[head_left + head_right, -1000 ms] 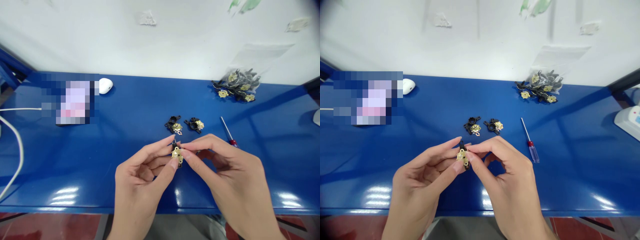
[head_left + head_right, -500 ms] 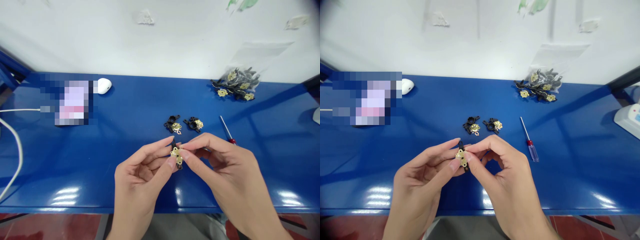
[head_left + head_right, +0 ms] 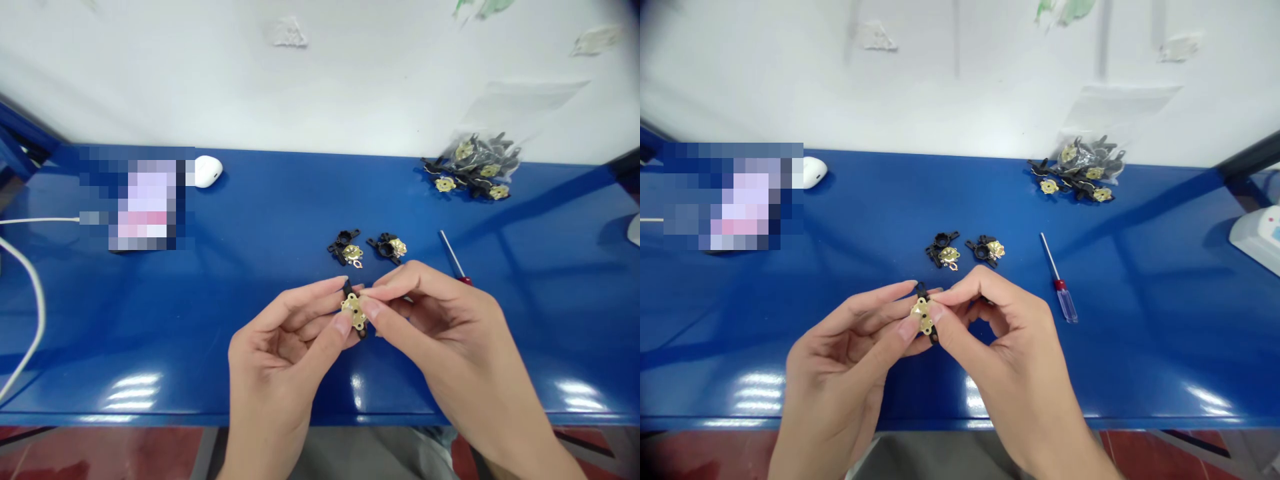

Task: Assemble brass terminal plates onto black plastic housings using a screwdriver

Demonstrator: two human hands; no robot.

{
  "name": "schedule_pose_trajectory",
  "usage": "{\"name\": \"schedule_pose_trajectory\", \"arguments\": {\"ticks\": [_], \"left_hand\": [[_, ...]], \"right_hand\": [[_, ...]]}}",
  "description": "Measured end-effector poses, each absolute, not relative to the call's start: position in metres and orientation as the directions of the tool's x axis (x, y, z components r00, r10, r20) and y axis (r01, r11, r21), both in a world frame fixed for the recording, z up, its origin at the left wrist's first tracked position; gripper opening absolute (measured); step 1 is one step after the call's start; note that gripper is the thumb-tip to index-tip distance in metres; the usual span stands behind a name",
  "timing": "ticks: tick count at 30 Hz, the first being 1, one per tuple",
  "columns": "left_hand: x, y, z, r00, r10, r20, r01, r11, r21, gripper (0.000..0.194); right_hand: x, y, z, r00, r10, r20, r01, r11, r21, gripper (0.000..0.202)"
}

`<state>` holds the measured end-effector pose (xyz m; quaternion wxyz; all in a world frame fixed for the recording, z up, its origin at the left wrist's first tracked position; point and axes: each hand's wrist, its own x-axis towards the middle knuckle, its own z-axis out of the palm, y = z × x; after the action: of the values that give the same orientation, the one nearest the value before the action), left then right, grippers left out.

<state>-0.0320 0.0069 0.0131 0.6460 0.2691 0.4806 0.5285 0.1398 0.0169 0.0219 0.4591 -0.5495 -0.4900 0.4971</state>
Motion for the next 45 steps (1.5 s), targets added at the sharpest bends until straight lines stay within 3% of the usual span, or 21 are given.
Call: {"name": "schedule_pose_trajectory", "arguments": {"ticks": [31, 35, 39, 42, 45], "left_hand": [[-0.038, 0.012, 0.015, -0.031, 0.928, -0.372, -0.369, 0.335, 0.867, 0.025], [-0.036, 0.011, 0.017, -0.064, 0.929, -0.365, -0.381, 0.315, 0.869, 0.023], [-0.036, 0.012, 0.015, -0.159, 0.919, -0.36, -0.345, 0.289, 0.893, 0.02], [-0.036, 0.014, 0.01, -0.197, 0.923, -0.329, -0.328, 0.254, 0.91, 0.018], [-0.038, 0.015, 0.003, -0.204, 0.93, -0.306, -0.32, 0.232, 0.918, 0.018]], "right_hand": [[0.143, 0.021, 0.024, -0.033, 0.992, -0.119, 0.093, -0.115, -0.989, 0.017], [0.142, 0.02, 0.029, -0.001, 0.998, -0.063, 0.257, -0.061, -0.965, 0.012], [0.144, 0.01, 0.034, 0.188, 0.975, 0.116, 0.486, 0.011, -0.874, 0.012], [0.162, 0.004, 0.033, 0.37, 0.901, 0.225, 0.669, -0.091, -0.738, 0.017], [0.194, 0.003, 0.021, 0.444, 0.855, 0.267, 0.792, -0.235, -0.564, 0.04]]}}
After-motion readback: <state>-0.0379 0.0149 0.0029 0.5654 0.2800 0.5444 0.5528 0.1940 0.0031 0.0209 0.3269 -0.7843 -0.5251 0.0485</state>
